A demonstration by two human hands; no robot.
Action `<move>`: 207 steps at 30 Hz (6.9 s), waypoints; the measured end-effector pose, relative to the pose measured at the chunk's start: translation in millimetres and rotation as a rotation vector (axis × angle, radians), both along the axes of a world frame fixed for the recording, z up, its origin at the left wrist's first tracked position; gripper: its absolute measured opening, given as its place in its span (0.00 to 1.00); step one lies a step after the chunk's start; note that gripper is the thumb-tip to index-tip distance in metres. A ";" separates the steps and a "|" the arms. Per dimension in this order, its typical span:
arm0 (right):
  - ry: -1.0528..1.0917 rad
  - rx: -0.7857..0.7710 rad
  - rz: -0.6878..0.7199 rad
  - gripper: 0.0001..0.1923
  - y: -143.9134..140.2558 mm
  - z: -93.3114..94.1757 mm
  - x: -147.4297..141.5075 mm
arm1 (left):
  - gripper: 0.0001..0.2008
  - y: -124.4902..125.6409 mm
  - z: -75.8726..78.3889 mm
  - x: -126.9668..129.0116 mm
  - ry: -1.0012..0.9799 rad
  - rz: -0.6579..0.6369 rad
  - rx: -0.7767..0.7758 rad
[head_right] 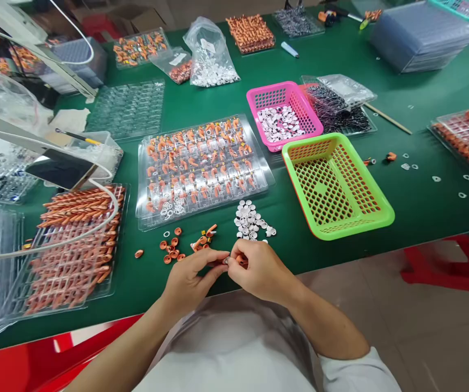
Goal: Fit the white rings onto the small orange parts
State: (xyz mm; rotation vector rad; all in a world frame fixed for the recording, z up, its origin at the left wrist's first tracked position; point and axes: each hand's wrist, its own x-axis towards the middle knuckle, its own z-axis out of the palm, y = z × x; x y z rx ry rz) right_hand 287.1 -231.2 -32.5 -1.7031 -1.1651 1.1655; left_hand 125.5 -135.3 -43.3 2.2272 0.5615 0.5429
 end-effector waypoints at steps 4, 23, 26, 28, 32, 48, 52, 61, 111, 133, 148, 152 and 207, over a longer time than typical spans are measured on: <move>-0.012 0.004 0.001 0.07 0.4 0.9 0.1 | 0.06 -1.6 -0.3 0.6 -0.023 0.002 0.097; 0.000 0.040 -0.009 0.06 -0.4 -0.6 1.0 | 0.04 -1.2 5.7 1.8 0.058 0.047 0.027; -0.015 0.038 0.003 0.06 -0.2 0.2 1.7 | 0.04 0.3 6.9 1.9 0.079 0.047 -0.039; -0.020 0.038 0.001 0.07 0.0 0.3 2.2 | 0.05 0.5 7.6 2.3 0.082 0.048 -0.041; -0.015 0.038 -0.004 0.06 0.1 -0.1 2.9 | 0.05 -0.5 7.1 3.5 0.059 0.030 -0.008; -0.082 0.062 0.034 0.07 -1.2 -2.1 0.3 | 0.05 -0.5 5.0 1.6 0.044 -0.003 0.094; -0.126 0.102 0.056 0.08 -1.9 -2.9 1.1 | 0.06 0.5 4.2 0.9 0.045 -0.037 0.062; -0.094 0.101 0.057 0.07 -3.9 -4.9 1.5 | 0.06 -2.7 5.7 2.1 -0.006 -0.038 0.075; -0.295 0.457 0.037 0.08 -0.8 6.5 -0.4 | 0.05 7.3 9.9 -6.2 -0.111 0.061 -0.830; -0.094 0.406 -0.134 0.08 -4.6 1.5 -3.3 | 0.11 -1.8 10.7 8.9 -0.188 0.272 -1.253; -0.204 0.445 -0.079 0.08 -4.6 -0.3 -2.1 | 0.15 -1.3 16.9 4.7 -0.140 0.246 -1.195; -0.168 0.432 -0.036 0.07 -5.3 1.8 0.3 | 0.13 -0.3 16.2 3.0 -0.126 0.218 -1.187; 0.045 0.256 -0.268 0.09 -8.4 -10.5 -10.2 | 0.06 -1.6 18.9 17.6 -0.122 0.333 -1.133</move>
